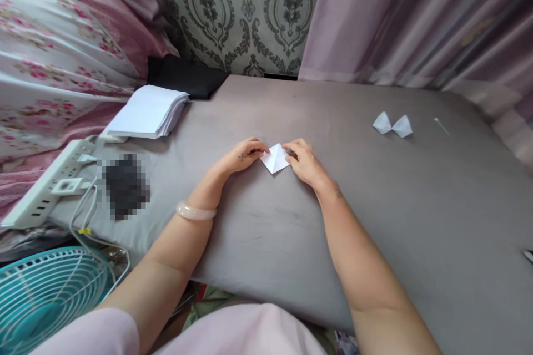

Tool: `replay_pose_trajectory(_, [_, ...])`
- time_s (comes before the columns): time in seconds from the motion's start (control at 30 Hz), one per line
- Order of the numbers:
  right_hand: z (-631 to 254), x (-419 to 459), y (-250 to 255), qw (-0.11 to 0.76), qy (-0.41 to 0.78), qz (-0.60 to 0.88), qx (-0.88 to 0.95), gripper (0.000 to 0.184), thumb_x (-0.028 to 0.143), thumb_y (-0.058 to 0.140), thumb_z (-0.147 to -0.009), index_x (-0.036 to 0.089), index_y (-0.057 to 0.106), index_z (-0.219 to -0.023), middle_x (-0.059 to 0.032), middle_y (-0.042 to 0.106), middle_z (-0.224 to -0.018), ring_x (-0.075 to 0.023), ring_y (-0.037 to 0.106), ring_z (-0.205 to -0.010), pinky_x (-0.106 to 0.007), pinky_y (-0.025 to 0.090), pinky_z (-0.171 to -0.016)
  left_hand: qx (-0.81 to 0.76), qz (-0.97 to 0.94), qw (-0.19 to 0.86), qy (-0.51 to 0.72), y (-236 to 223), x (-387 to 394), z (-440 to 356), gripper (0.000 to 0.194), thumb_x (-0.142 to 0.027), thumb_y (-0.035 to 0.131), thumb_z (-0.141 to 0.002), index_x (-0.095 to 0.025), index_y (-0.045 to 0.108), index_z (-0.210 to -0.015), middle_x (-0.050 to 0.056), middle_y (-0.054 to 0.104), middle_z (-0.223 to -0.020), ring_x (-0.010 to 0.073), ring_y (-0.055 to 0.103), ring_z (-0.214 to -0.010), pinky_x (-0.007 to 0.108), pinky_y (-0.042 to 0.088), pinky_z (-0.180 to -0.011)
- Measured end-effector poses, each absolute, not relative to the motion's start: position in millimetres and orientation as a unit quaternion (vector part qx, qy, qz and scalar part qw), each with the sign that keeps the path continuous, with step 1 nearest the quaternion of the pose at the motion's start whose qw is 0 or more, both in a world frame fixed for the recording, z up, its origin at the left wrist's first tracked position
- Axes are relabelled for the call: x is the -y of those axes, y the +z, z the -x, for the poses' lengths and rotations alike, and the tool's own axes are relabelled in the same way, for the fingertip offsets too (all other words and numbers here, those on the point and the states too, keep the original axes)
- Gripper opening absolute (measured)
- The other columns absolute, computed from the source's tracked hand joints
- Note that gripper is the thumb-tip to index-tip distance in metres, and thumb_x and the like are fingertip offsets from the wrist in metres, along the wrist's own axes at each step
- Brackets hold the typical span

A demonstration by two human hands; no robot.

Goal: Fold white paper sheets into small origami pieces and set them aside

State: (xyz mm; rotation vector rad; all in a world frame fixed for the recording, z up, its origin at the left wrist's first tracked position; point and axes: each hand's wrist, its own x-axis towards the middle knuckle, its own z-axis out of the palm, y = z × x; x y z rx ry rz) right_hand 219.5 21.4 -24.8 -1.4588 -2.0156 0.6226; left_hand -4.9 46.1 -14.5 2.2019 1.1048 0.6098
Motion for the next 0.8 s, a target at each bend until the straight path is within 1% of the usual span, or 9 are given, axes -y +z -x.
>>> replay_pose_trajectory(0.1, [-214, -17, -24, 0.272, 0.202, 0.518, 0.786, 0.033, 0.011, 0.049, -0.082, 0.025, 0.073, -0.100, -0.0065, 0.065, -0.104, -0.0208, 0.060, -0.099, -0.038, 0.046, -0.092, -0.412, -0.830, 0.298, 0.229, -14, -46, 6, 0.031, -0.010, 0.044, -0.084, -0.016, 0.071, -0.099, 0.008, 0.061, -0.097, 0.0144, 0.057, -0.084, 0.029, 0.046, -0.087])
replay_pose_trajectory(0.2, [-207, -12, -19, 0.263, 0.191, 0.546, 0.772, 0.032, 0.011, 0.049, -0.079, 0.025, 0.076, -0.091, -0.0056, 0.068, -0.101, -0.0193, 0.062, -0.090, -0.036, 0.048, -0.088, -0.411, -0.830, 0.298, 0.231, -15, -47, 7, 0.032, -0.011, 0.044, -0.084, -0.017, 0.071, -0.099, 0.008, 0.062, -0.101, 0.0147, 0.058, -0.086, 0.029, 0.046, -0.088])
replay_pose_trajectory(0.27, [-201, -10, -16, 0.268, 0.190, 0.570, 0.753, 0.024, 0.019, 0.053, -0.081, 0.024, 0.076, -0.085, -0.0057, 0.068, -0.097, -0.0184, 0.063, -0.083, -0.036, 0.049, -0.085, -0.408, -0.831, 0.298, 0.234, -17, -48, 7, 0.032, -0.011, 0.044, -0.084, -0.017, 0.071, -0.099, 0.008, 0.063, -0.101, 0.0145, 0.058, -0.086, 0.028, 0.046, -0.087])
replay_pose_trajectory(0.33, [-196, -8, -15, 0.272, 0.184, 0.585, 0.741, 0.019, 0.030, 0.057, -0.083, 0.023, 0.074, -0.081, -0.0062, 0.068, -0.092, -0.0192, 0.062, -0.081, -0.037, 0.049, -0.084, -0.405, -0.831, 0.298, 0.237, -19, -49, 8, 0.033, -0.010, 0.044, -0.083, -0.016, 0.072, -0.099, 0.008, 0.063, -0.099, 0.0141, 0.058, -0.084, 0.028, 0.046, -0.085])
replay_pose_trajectory(0.43, [-192, -7, -18, 0.271, 0.162, 0.602, 0.734, 0.021, 0.041, 0.063, -0.080, 0.022, 0.072, -0.082, -0.0077, 0.066, -0.091, -0.0218, 0.061, -0.084, -0.040, 0.048, -0.085, -0.404, -0.830, 0.301, 0.239, -20, -50, 8, 0.032, -0.010, 0.045, -0.082, -0.015, 0.072, -0.099, 0.008, 0.063, -0.096, 0.0139, 0.057, -0.080, 0.027, 0.047, -0.082])
replay_pose_trajectory(0.57, [-192, -7, -25, 0.262, 0.144, 0.610, 0.734, 0.023, 0.042, 0.068, -0.076, 0.021, 0.069, -0.086, -0.0078, 0.063, -0.094, -0.0228, 0.060, -0.085, -0.041, 0.048, -0.086, -0.406, -0.823, 0.311, 0.245, -20, -50, 8, 0.032, -0.009, 0.045, -0.082, -0.014, 0.073, -0.099, 0.009, 0.062, -0.097, 0.0140, 0.057, -0.079, 0.028, 0.046, -0.082])
replay_pose_trajectory(0.7, [-193, -7, -27, 0.257, 0.143, 0.610, 0.735, 0.023, 0.042, 0.069, -0.075, 0.022, 0.067, -0.087, -0.0074, 0.062, -0.095, -0.0229, 0.059, -0.086, -0.041, 0.047, -0.086, -0.413, -0.817, 0.317, 0.246, -20, -49, 8, 0.034, -0.007, 0.045, -0.081, -0.016, 0.073, -0.098, 0.008, 0.062, -0.096, 0.0132, 0.057, -0.078, 0.028, 0.046, -0.081])
replay_pose_trajectory(0.8, [-193, -7, -27, 0.251, 0.143, 0.609, 0.739, 0.024, 0.042, 0.069, -0.075, 0.022, 0.066, -0.088, -0.0076, 0.061, -0.096, -0.0240, 0.058, -0.089, -0.041, 0.046, -0.086, -0.423, -0.810, 0.325, 0.246, -20, -49, 6, 0.027, -0.012, 0.050, -0.083, -0.017, 0.073, -0.096, 0.007, 0.061, -0.095, 0.0131, 0.056, -0.077, 0.027, 0.046, -0.078])
